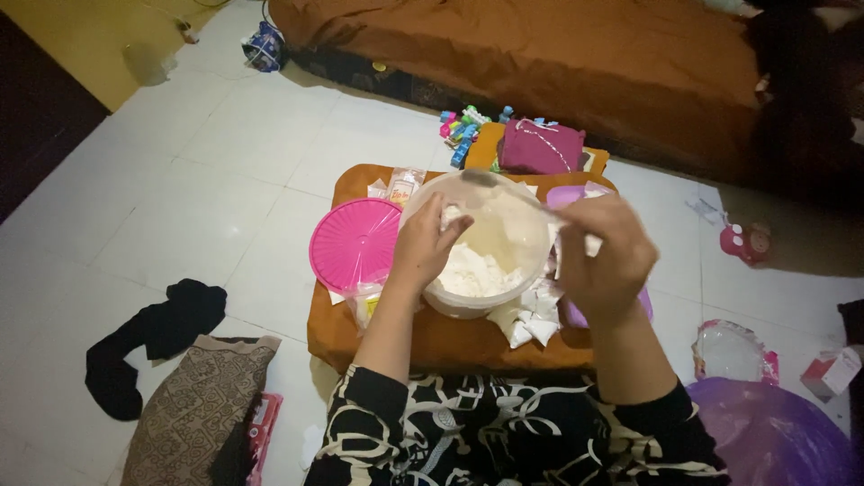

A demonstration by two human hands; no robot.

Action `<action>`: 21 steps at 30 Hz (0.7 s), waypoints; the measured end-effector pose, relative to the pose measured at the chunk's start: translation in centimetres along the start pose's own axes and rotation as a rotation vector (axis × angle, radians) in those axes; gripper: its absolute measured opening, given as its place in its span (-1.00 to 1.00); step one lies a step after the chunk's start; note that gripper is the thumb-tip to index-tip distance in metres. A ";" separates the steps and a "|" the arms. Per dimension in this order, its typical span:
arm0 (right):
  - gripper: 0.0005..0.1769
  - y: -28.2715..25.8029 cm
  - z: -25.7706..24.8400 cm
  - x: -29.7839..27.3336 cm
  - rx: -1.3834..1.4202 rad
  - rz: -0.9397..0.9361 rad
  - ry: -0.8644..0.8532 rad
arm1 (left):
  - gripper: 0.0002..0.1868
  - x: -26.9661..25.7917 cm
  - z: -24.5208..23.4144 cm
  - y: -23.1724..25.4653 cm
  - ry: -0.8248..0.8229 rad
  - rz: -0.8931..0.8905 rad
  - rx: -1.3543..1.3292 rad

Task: Packaging white powder from a large bucket into small individual plastic bags using a spoon.

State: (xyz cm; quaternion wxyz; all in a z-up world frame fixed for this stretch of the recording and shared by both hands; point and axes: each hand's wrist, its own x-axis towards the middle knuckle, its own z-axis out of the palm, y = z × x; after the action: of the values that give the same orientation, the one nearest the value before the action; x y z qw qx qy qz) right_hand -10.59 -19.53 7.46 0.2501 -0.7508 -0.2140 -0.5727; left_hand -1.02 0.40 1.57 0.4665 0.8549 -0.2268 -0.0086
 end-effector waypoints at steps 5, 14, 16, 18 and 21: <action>-0.91 -0.1 -0.4 1.2 -0.059 0.258 -0.122 | -0.59 -0.4 -0.4 0.3 0.018 0.036 -0.015; -0.92 2.9 4.4 -3.1 -0.025 0.595 -0.546 | -0.56 0.4 0.6 -1.5 0.046 0.074 -0.064; -0.90 3.8 5.9 -4.2 -0.004 0.645 -0.607 | -0.54 0.5 0.8 -1.9 0.053 0.066 -0.053; -0.87 4.8 7.4 -5.8 -0.040 0.651 -0.672 | -0.50 0.2 0.8 -1.7 0.067 0.081 -0.060; -0.79 6.5 9.6 -8.7 -0.187 0.743 -0.849 | -0.48 0.2 0.8 -1.5 0.084 0.081 -0.060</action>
State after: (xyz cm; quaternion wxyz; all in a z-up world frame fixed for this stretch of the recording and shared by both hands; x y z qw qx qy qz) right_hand -1.58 -18.93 -3.86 0.2591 -0.9588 0.0342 -0.1113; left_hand -0.44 0.36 -0.09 0.5008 0.8304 -0.2409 0.0393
